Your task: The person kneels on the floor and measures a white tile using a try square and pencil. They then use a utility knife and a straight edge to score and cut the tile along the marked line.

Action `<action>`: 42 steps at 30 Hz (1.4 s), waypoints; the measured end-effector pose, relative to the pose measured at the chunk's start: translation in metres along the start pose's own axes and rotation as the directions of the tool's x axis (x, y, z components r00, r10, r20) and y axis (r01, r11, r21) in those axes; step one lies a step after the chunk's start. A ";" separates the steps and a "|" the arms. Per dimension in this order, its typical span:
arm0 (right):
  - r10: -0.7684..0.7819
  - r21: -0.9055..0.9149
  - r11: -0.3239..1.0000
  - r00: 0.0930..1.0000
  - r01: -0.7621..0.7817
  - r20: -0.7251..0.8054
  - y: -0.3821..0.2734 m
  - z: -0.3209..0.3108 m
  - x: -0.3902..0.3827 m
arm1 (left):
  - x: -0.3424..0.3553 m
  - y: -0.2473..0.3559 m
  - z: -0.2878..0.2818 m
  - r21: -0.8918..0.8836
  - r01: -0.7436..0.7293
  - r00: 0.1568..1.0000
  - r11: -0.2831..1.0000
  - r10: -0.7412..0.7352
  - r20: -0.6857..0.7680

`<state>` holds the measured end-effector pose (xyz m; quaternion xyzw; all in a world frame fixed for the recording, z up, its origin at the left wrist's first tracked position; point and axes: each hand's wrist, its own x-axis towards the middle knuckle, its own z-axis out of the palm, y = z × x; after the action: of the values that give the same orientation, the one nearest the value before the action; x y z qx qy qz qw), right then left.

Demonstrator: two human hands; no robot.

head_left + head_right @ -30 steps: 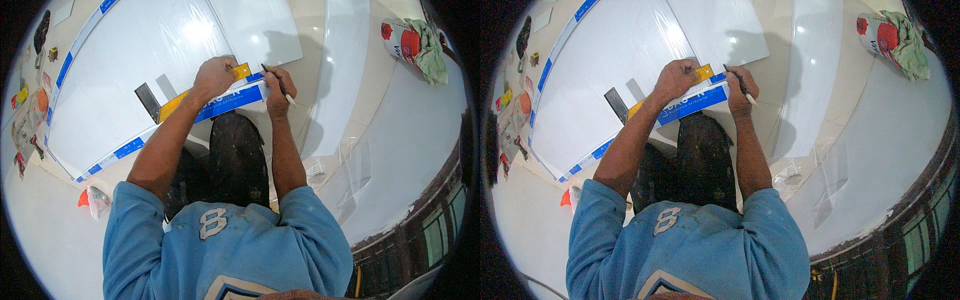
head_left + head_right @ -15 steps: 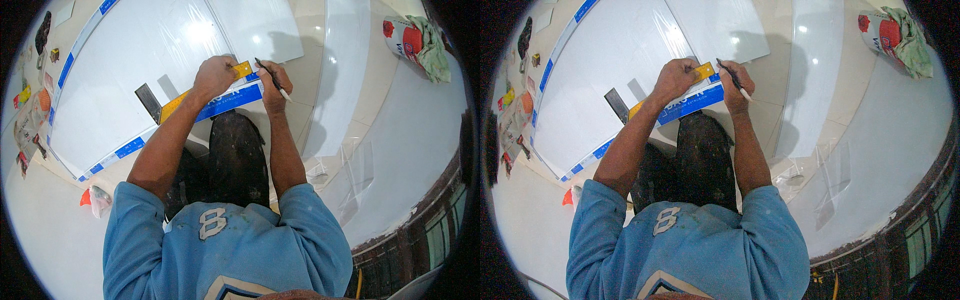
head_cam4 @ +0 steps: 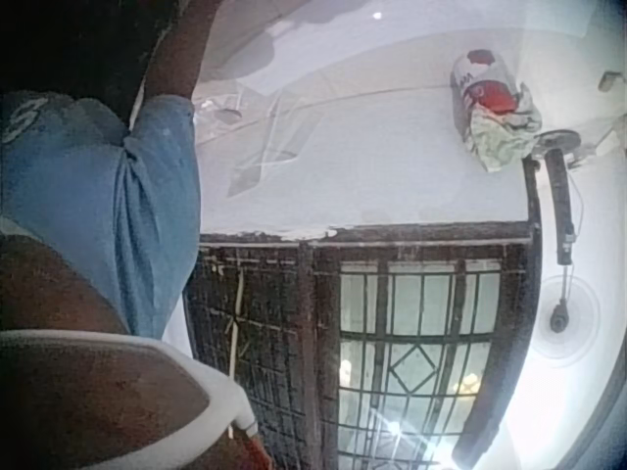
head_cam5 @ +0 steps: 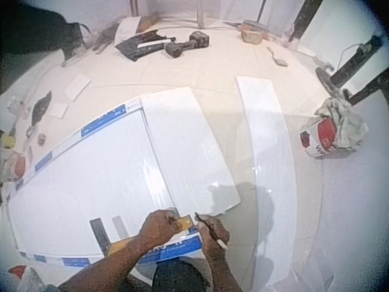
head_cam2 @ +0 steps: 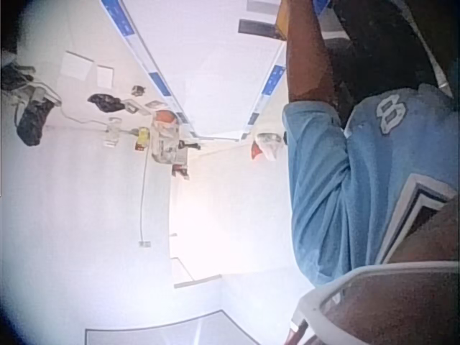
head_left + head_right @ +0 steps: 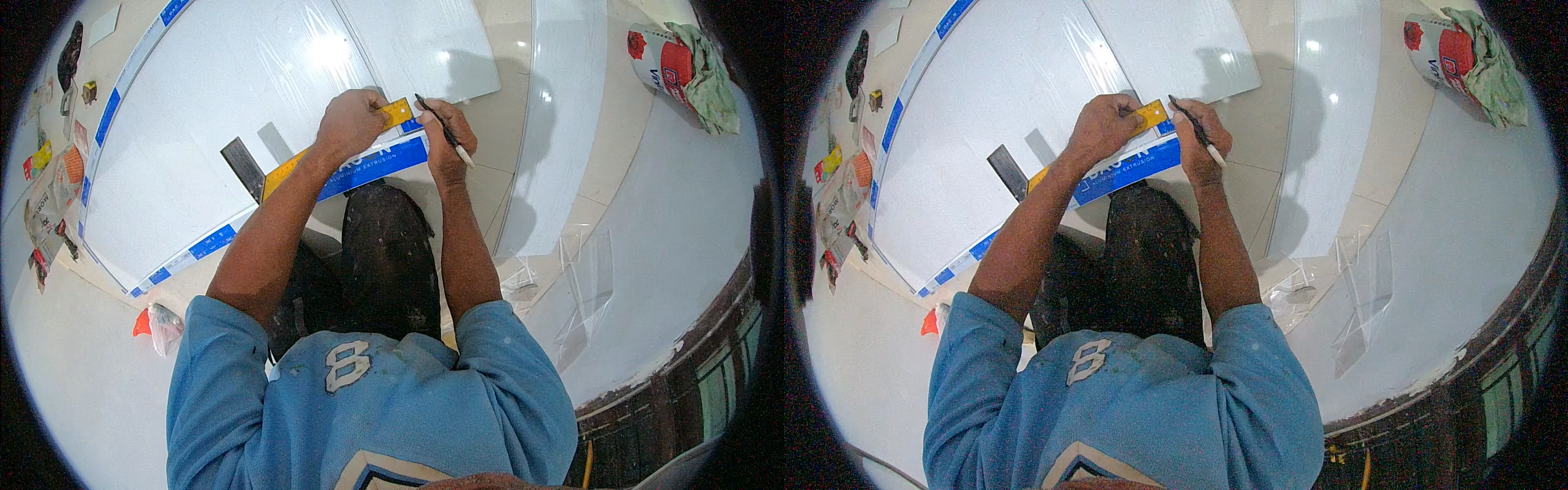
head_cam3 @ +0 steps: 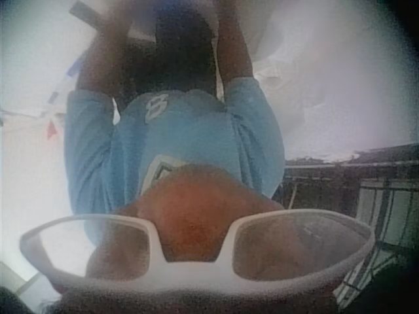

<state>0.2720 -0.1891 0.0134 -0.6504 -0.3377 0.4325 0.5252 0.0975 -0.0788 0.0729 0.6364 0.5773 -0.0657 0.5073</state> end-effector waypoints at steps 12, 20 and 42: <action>-0.177 -0.226 0.957 0.983 0.184 0.053 0.007 -0.004 0.000 | 0.007 -0.013 0.005 -0.023 -0.001 1.000 1.000 0.001 0.010; -0.247 -0.249 0.934 0.967 0.255 0.060 0.004 -0.003 0.001 | 0.006 -0.011 0.004 -0.037 0.002 1.000 0.999 -0.002 0.008; -0.256 -0.270 0.925 0.964 0.267 0.074 0.010 -0.003 0.000 | 0.007 -0.013 0.004 -0.064 -0.043 0.999 0.997 0.042 -0.004</action>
<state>0.2750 -0.1927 0.0036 -0.6584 -0.4884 0.3192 0.4755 0.0914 -0.0794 0.0594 0.6321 0.5661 -0.0355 0.5279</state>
